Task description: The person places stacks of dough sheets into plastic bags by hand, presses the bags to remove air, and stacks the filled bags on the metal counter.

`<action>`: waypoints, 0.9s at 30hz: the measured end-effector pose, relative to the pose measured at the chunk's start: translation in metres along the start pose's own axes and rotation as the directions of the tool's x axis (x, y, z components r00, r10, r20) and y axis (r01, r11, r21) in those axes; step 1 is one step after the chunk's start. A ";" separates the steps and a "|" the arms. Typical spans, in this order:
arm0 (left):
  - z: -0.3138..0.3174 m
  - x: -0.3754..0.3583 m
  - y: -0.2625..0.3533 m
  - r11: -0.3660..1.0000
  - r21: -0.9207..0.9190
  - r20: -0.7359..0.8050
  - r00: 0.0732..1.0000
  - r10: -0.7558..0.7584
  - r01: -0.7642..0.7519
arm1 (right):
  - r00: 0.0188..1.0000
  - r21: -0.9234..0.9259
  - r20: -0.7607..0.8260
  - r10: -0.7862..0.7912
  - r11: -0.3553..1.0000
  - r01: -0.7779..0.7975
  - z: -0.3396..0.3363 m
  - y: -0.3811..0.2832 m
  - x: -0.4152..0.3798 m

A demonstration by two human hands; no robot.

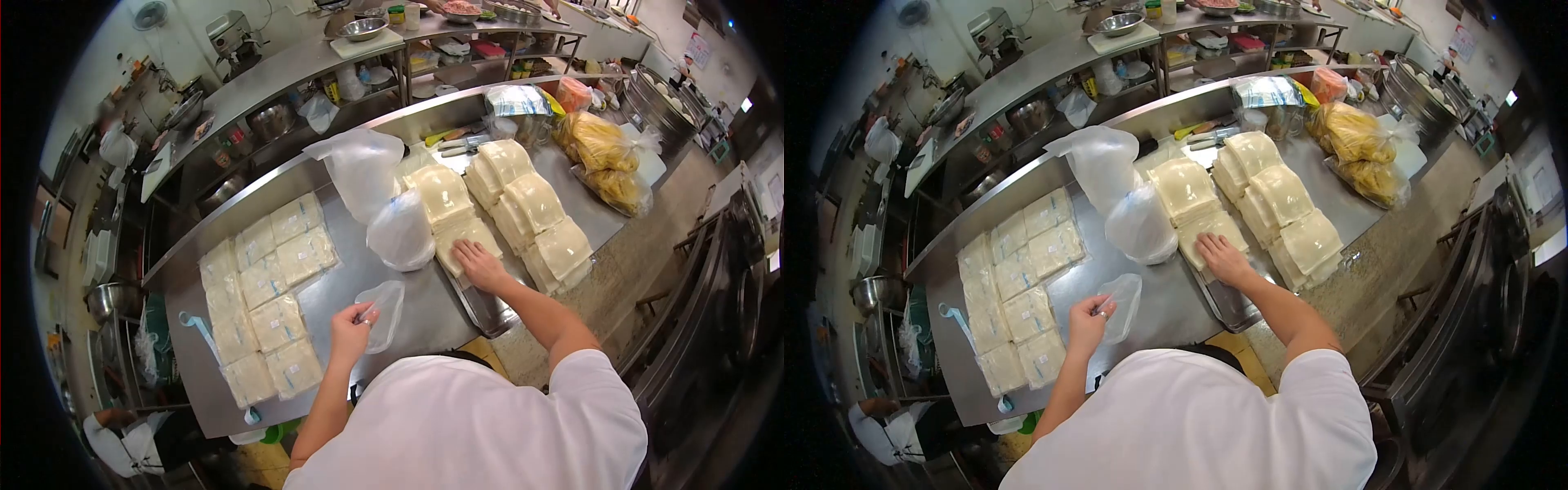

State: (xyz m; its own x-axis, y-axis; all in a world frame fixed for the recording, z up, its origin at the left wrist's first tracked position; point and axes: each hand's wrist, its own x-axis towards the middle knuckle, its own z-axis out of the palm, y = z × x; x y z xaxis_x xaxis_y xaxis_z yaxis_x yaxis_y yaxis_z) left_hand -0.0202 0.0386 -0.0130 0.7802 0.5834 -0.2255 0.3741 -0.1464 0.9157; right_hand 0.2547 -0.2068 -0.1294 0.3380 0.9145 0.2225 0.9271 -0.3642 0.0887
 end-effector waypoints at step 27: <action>-0.070 0.059 -0.021 0.969 0.226 -0.100 0.988 0.120 -0.095 | 0.941 0.285 0.238 0.241 -0.943 0.170 -0.134 -0.051 0.034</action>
State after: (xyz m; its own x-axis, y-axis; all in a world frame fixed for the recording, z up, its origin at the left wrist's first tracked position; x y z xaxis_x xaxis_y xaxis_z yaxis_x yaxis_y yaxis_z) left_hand -0.0173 0.1324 -0.0225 0.7654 0.6386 -0.0794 0.4020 -0.3782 0.8339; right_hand 0.1972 -0.1810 0.0035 0.5802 0.8145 0.0000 -0.7709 0.5491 -0.3228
